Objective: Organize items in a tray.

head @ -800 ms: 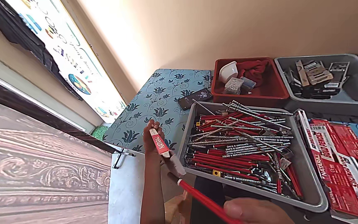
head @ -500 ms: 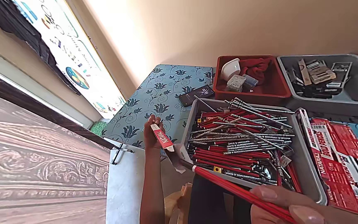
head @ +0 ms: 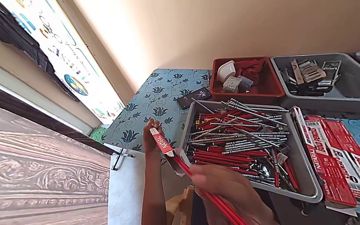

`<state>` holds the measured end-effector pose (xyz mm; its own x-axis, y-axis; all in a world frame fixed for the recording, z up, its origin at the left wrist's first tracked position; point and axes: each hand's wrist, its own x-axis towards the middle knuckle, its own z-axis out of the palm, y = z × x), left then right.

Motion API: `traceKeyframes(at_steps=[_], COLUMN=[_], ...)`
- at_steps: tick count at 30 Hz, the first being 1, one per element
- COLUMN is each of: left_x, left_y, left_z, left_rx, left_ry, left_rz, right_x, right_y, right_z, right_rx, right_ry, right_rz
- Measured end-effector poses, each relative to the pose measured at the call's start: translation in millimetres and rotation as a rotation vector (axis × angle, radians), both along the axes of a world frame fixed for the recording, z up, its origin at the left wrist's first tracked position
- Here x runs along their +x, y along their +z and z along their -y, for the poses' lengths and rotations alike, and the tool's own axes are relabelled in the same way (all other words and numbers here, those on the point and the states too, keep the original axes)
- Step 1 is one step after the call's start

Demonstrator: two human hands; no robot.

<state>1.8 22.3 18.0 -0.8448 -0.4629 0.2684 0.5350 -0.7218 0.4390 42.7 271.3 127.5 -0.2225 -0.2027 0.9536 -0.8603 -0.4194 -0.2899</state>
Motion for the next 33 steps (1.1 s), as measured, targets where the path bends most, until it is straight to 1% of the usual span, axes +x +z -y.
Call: traceKeyframes(at_steps=[3,6,10,12,15,17,19,21,23,24,27,30,33], left_x=[-0.7,-2.1,-1.0,2.1,4.0,3.0,0.5,0.6,-0.2,1.0,3.1,-2.2,-1.8], left_y=[-3.1,-5.0,-8.2,1.2,7.7,5.8,0.4,0.1,-6.1,-1.1,6.4,-6.0,-1.4], left_z=[2.1,3.3,3.6,-2.9,-5.7,-4.0,0.7,-0.6,3.7,1.8,-0.7,9.7,5.9], left_rx=[-0.016,-0.037,-0.07,-0.048,-0.029,-0.003,0.025,0.008,0.016,0.071,0.169,0.104,0.158], left_ry=[-0.005,0.012,0.015,0.059,0.063,0.044,0.024,0.03,-0.046,-0.084,-0.15,-0.276,-0.242], left_rz=[-0.007,-0.016,-0.017,0.041,0.065,0.051,0.043,0.05,-0.037,-0.074,-0.146,-0.293,-0.267], right_x=[-6.3,-5.7,-1.6,-4.1,-7.0,-5.0,-4.0,-5.0,-7.1,-8.9,-12.8,-12.2,-8.8], right_y=[-5.8,-9.5,-4.9,-2.8,-1.5,0.0,0.5,-1.9,-7.3,-10.4,-17.0,-17.4,-12.2], right_z=[19.0,21.0,10.0,8.2,5.8,3.3,2.6,8.0,16.0,19.2,27.2,28.2,21.3], right_rx=[-0.034,-0.042,0.032,0.06,0.059,0.047,0.047,0.02,-0.008,0.007,0.114,0.167,0.19], right_ry=[-0.181,-0.239,-0.251,-0.247,-0.195,-0.154,-0.162,-0.207,-0.251,-0.28,-0.385,-0.393,-0.362], right_rz=[-0.109,-0.105,-0.073,-0.09,-0.095,-0.058,-0.077,-0.115,-0.137,-0.142,-0.108,-0.062,-0.06])
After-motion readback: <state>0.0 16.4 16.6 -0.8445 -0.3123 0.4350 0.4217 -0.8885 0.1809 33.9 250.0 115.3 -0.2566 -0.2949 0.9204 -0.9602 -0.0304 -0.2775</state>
